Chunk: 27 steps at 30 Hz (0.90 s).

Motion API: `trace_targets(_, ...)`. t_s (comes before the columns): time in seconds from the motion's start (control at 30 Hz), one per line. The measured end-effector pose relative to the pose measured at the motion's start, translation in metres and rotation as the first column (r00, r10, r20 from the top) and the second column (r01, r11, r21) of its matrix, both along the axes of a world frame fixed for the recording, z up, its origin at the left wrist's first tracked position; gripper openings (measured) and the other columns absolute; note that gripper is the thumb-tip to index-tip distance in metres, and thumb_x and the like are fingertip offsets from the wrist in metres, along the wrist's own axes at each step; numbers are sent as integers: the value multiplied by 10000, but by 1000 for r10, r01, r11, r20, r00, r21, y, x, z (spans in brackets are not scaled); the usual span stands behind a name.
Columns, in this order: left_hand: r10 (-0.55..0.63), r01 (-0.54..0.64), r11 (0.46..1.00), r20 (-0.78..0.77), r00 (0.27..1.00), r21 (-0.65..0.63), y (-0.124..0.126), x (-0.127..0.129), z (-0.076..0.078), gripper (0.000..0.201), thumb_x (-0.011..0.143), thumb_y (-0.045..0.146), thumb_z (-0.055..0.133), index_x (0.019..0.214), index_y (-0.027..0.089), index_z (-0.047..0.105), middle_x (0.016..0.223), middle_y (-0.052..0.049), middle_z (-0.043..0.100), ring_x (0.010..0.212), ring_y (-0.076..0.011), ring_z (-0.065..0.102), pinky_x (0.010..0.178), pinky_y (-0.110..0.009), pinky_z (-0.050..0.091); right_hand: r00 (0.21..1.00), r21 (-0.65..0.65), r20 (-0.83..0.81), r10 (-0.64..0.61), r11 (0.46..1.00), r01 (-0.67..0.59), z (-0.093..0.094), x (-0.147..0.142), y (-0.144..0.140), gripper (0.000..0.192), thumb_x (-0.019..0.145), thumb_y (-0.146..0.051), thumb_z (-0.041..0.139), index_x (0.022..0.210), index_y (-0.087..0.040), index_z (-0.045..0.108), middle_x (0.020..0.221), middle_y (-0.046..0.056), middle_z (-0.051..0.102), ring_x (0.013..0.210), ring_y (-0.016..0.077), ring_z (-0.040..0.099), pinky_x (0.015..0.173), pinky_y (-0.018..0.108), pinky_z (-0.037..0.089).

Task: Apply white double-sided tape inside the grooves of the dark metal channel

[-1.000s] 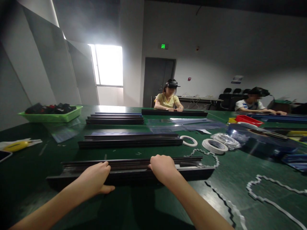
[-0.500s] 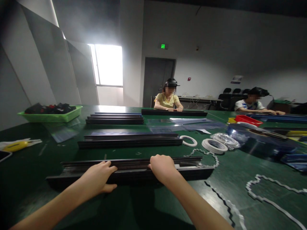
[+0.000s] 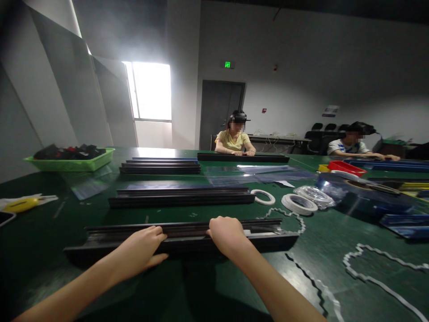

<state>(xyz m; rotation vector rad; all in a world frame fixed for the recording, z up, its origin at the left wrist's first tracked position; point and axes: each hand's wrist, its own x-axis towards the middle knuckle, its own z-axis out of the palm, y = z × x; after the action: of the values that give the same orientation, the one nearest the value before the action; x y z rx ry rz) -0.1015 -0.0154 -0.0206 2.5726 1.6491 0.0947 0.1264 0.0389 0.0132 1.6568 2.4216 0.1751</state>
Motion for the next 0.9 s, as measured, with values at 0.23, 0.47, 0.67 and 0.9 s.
trace_targets(0.23,108,-108,994,8,994,-32,0,5,-5,318,842,391,497,954,142,660,991,-128,639,999,-270,581,899,-374,448,1000,-34,-13,-23,999,23,-1,1,1,339,876,-393,455,952,-170,699,941,154,700,918,255,652,762,324,457)
trace_targets(0.47,162,-160,982,9,987,-97,-1,6,-3,261,840,363,510,926,190,684,988,-104,645,961,-247,603,824,-326,461,999,-26,-7,-36,999,36,-3,1,2,341,871,-405,462,952,-176,701,938,155,700,922,265,651,762,341,458)
trace_targets(0.67,235,-215,957,82,969,-196,-7,11,14,231,816,326,531,898,178,688,970,-95,649,911,-221,630,818,-286,452,1000,16,0,-9,1000,9,0,1,0,321,857,-393,483,893,-169,710,882,135,708,855,264,664,704,317,470)
trace_targets(0.9,289,-261,939,99,952,-225,-10,-7,11,186,766,272,573,884,171,673,892,-79,681,847,-228,650,767,-276,459,993,22,-53,108,994,-107,4,-8,-11,375,888,-418,421,864,-181,711,915,127,698,821,276,662,669,347,482)
